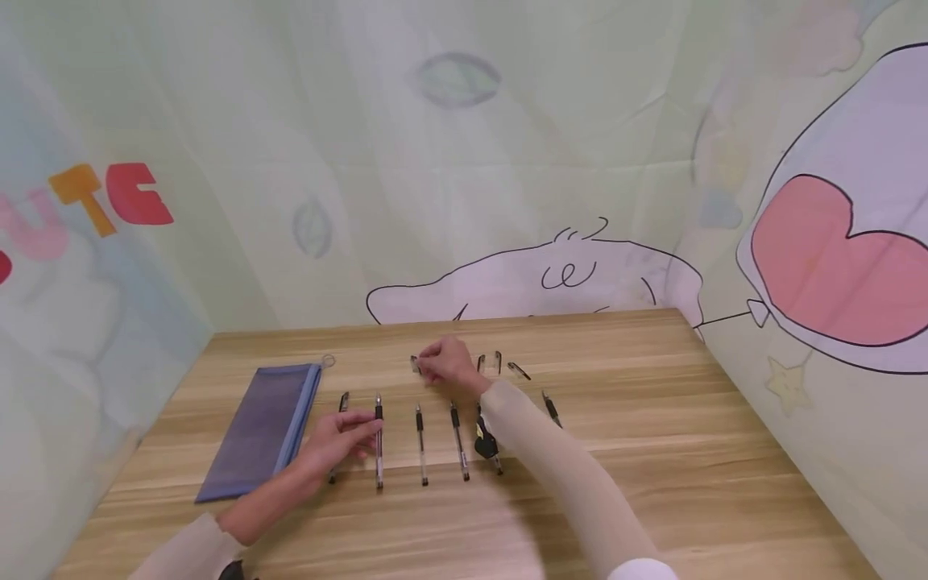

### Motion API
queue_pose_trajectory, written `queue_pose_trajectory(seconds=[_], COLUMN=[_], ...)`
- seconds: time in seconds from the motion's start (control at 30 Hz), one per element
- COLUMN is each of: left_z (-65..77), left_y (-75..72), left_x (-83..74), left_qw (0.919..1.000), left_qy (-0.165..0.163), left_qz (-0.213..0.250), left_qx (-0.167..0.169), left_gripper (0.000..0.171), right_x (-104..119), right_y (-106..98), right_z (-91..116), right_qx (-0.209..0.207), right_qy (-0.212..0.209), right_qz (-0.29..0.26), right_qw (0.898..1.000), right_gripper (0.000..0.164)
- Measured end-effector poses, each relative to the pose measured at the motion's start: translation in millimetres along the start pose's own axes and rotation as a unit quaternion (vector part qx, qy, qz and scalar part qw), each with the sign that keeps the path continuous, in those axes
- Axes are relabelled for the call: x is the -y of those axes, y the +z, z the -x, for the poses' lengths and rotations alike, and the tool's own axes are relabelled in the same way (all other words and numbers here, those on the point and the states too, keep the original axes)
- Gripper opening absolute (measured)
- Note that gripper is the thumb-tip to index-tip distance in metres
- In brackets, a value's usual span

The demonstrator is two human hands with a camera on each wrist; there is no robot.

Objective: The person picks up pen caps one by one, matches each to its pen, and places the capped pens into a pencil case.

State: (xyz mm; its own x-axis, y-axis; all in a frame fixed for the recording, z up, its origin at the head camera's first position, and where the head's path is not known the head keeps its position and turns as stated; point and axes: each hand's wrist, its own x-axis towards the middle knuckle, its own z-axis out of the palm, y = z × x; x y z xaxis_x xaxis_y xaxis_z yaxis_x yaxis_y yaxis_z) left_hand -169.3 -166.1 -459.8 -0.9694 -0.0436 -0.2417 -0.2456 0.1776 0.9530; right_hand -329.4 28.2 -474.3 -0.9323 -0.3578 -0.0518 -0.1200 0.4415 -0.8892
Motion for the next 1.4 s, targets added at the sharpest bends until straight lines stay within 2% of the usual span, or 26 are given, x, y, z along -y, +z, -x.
queue_pose_trajectory(seconds=[0.27,0.6,0.7,0.83,0.93,1.07,1.2,1.4], left_z=[-0.7,-1.9,-3.6,-4.6,-4.5,-3.8,-3.8,-4.2], left_y=[3.8,8.1,8.0,7.1,6.8,7.5,7.8,7.4], left_x=[3.0,1.4,0.0,-1.3,-2.5,-4.5,-6.3,-7.9], left_qw=[1.0,0.9998,0.9999,1.0,0.9999,0.9998,0.9999,0.9999], left_qy=[-0.004,-0.011,-0.007,-0.007,-0.014,-0.017,-0.011,-0.013], left_qz=[-0.001,-0.011,-0.008,-0.001,0.0,-0.005,-0.006,-0.001], left_qx=[-0.007,-0.014,-0.011,-0.005,-0.007,-0.004,0.0,0.0], left_gripper=[0.03,0.029,0.03,0.031,0.03,0.03,0.03,0.03], right_x=[-2.2,3.1,5.3,10.8,14.5,18.2,22.7,26.2], right_y=[10.8,16.8,15.9,13.1,10.5,5.5,-1.7,-9.0], right_z=[-2.9,-6.3,-5.9,-1.1,3.5,10.0,16.7,24.9], right_qx=[-0.035,-0.038,-0.038,-0.023,-0.007,0.014,0.043,0.1], right_qy=[-0.02,-0.022,-0.019,0.003,0.022,0.047,0.071,0.092], right_qz=[0.059,0.111,0.089,0.012,-0.045,-0.088,-0.121,-0.124], right_qw=[0.997,0.993,0.995,1.0,0.999,0.995,0.989,0.983], right_gripper=[0.016,0.016,0.016,0.017,0.021,0.027,0.029,0.031])
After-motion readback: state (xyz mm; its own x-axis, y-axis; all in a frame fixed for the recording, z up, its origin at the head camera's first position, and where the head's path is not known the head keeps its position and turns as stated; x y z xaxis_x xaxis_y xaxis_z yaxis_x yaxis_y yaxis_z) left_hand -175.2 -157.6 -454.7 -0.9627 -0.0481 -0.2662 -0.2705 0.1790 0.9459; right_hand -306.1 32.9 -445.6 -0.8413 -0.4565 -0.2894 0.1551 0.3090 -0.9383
